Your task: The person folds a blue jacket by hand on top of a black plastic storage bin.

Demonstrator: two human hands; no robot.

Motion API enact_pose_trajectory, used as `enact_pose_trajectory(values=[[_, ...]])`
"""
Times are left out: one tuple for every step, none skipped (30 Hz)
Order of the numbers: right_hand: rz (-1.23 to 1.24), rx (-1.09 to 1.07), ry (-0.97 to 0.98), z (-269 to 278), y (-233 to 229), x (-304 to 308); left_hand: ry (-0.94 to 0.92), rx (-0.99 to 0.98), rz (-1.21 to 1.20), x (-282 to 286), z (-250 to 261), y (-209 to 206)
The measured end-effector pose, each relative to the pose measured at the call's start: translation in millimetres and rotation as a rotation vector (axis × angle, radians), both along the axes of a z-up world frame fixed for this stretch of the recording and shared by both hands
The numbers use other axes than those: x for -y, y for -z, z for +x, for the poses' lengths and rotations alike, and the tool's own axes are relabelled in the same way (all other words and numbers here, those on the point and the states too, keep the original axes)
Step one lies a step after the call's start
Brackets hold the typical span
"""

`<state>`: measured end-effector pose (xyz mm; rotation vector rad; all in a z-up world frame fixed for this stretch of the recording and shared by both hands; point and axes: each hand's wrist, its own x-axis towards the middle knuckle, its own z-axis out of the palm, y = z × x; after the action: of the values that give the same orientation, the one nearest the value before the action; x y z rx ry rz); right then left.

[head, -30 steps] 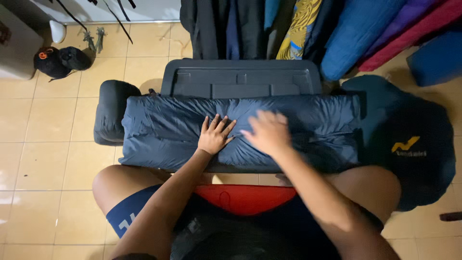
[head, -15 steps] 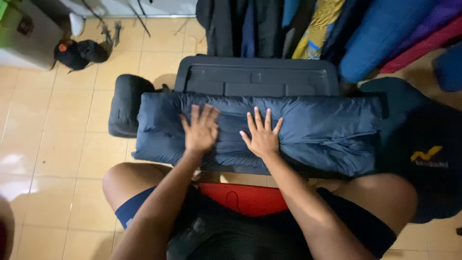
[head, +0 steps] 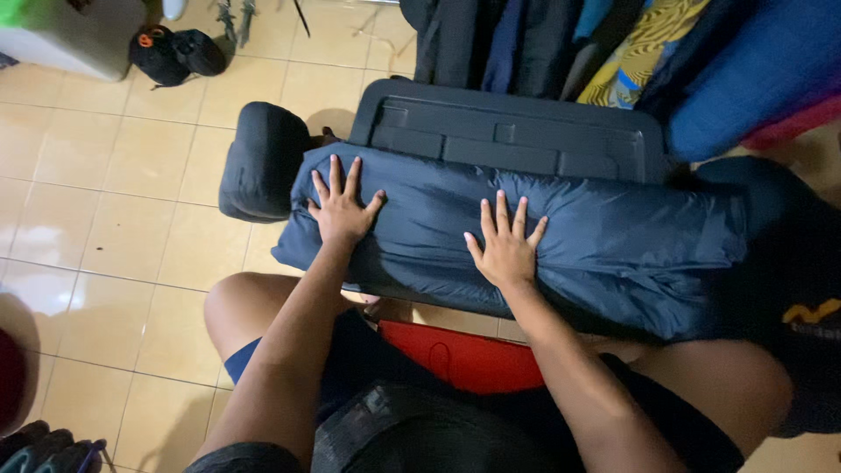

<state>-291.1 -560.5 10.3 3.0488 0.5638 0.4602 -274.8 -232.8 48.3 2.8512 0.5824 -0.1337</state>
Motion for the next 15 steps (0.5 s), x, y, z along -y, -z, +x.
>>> enact_pose_trajectory(values=[[-0.009,-0.004,0.005,-0.1,1.1,-0.1,-0.008,-0.016,-0.025,-2.8,0.2,-1.7],[-0.019,-0.006,0.016,-0.6,2.2,1.2,-0.01,-0.031,-0.052,-4.2,1.7,-3.4],[-0.016,-0.001,0.018,1.1,1.3,-0.4,-0.008,-0.026,-0.049,-7.7,3.3,-7.7],[-0.013,-0.015,0.015,0.5,0.7,0.0,-0.02,-0.035,-0.069,-9.2,3.7,-10.8],[-0.01,-0.03,0.012,-0.1,0.3,0.8,-0.033,-0.044,-0.09,-10.3,4.2,-13.8],[-0.01,-0.028,0.019,-0.6,0.0,0.6,-0.026,-0.043,-0.09,-5.7,6.4,-7.1],[-0.008,-0.051,0.022,-1.1,-0.4,0.7,-0.033,-0.04,0.04,-0.7,8.7,-0.7],[-0.006,-0.072,0.027,-0.7,-1.1,0.5,-0.038,-0.035,0.171,4.0,12.4,5.2],[-0.004,-0.068,0.035,-1.3,-2.1,-0.8,-0.03,-0.03,0.172,20.7,9.8,-2.5],[0.006,-0.093,0.037,-1.0,-3.6,-1.5,0.136,0.138,0.223,38.1,8.6,-10.4],[0.017,-0.118,0.038,-0.5,-4.7,-1.9,0.301,0.308,0.27,55.7,7.1,-17.7],[0.013,-0.12,0.057,0.5,-7.7,-3.2,0.318,0.309,0.262,63.2,7.1,-6.9],[0.024,-0.128,0.044,1.9,-9.9,-4.0,0.327,0.205,0.2,71.1,7.1,4.8],[0.03,-0.137,0.034,3.0,-12.0,-1.8,0.336,0.099,0.134,82.0,6.7,17.6],[0.022,-0.139,0.053,3.2,-11.5,3.1,0.355,0.099,0.124,81.5,2.9,15.2]])
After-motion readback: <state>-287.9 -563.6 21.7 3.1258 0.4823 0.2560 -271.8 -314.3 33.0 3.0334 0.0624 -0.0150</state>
